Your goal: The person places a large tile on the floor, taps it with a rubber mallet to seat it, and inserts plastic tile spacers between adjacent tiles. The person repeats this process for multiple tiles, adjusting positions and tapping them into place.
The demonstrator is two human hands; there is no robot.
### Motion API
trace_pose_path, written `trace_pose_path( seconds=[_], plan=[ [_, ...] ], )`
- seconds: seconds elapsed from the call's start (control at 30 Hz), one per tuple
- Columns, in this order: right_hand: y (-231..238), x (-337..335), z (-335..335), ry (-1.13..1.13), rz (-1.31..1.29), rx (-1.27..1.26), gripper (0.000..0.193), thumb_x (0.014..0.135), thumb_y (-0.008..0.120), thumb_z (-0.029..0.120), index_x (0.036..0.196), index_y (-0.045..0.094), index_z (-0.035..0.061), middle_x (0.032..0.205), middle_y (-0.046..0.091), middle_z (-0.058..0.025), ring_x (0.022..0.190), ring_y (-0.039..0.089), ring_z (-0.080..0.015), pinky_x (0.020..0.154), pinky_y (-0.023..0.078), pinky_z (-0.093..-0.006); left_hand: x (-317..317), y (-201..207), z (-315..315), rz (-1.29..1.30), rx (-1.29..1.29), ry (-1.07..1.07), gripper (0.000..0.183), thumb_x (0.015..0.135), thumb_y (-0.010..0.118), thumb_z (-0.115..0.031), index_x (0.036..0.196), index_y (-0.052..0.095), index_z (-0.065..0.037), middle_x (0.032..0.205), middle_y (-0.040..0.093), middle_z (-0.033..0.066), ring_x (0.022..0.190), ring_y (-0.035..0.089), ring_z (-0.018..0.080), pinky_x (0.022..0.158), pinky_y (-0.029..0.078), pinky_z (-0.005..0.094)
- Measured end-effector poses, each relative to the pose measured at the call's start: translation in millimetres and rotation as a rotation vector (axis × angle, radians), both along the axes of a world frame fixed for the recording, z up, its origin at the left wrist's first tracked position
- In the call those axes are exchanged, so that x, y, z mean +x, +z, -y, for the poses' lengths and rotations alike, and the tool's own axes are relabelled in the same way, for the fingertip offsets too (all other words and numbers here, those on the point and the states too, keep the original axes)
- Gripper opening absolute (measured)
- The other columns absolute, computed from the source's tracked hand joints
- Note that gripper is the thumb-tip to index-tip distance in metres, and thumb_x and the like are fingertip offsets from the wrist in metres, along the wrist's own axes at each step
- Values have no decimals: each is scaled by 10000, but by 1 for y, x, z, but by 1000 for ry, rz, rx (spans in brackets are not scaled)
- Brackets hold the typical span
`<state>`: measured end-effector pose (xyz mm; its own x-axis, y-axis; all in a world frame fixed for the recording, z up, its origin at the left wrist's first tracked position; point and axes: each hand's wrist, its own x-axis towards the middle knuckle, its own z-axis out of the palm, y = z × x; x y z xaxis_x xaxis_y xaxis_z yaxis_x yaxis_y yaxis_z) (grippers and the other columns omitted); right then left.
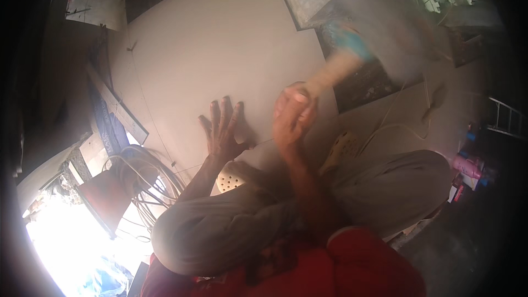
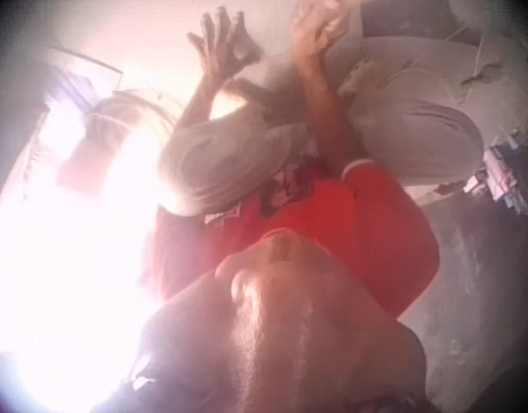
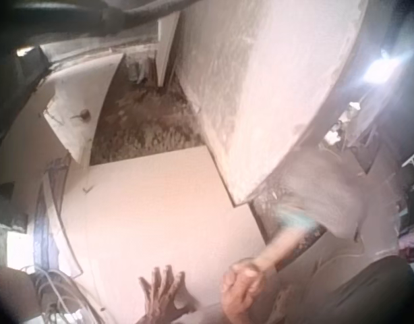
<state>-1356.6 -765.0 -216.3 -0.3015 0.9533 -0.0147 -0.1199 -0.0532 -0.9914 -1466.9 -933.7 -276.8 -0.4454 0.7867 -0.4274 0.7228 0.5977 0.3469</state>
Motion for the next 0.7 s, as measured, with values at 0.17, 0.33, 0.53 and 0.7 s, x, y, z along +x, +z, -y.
trace_pose_path(
  seconds=[0.17,0.33,0.53,0.7],
  plan=[
    [-33,-25,27,79,333,-98,353,1157,512,343,987,583,41,730,496,10,627,484,-129,582,453,-307,2,-2,3,4,27,5,1454,549,985,-636,1745,212,-339,1831,77,123,1676,15,431,1178,101,879],
    [-30,-19,3,213,345,35,333,1154,495,286,1051,627,-3,759,548,-18,631,516,-151,599,470,-348,1,0,1,9,30,25,1462,549,982,-639,1747,204,-326,1832,78,120,1678,7,430,1181,89,881],
    [-44,-99,-27,108,364,209,414,1140,499,302,1039,624,-79,834,665,-199,710,649,-305,669,532,-442,2,4,0,-64,69,5,1422,572,991,-619,1733,236,-294,1809,134,151,1658,100,449,1156,219,836],
    [-29,-140,-78,188,578,177,499,1147,480,353,1050,646,-107,911,692,-309,846,691,-486,775,535,-536,0,0,-2,-33,66,22,1455,564,988,-620,1744,195,-308,1825,78,114,1671,27,428,1174,157,864]
  ],
)
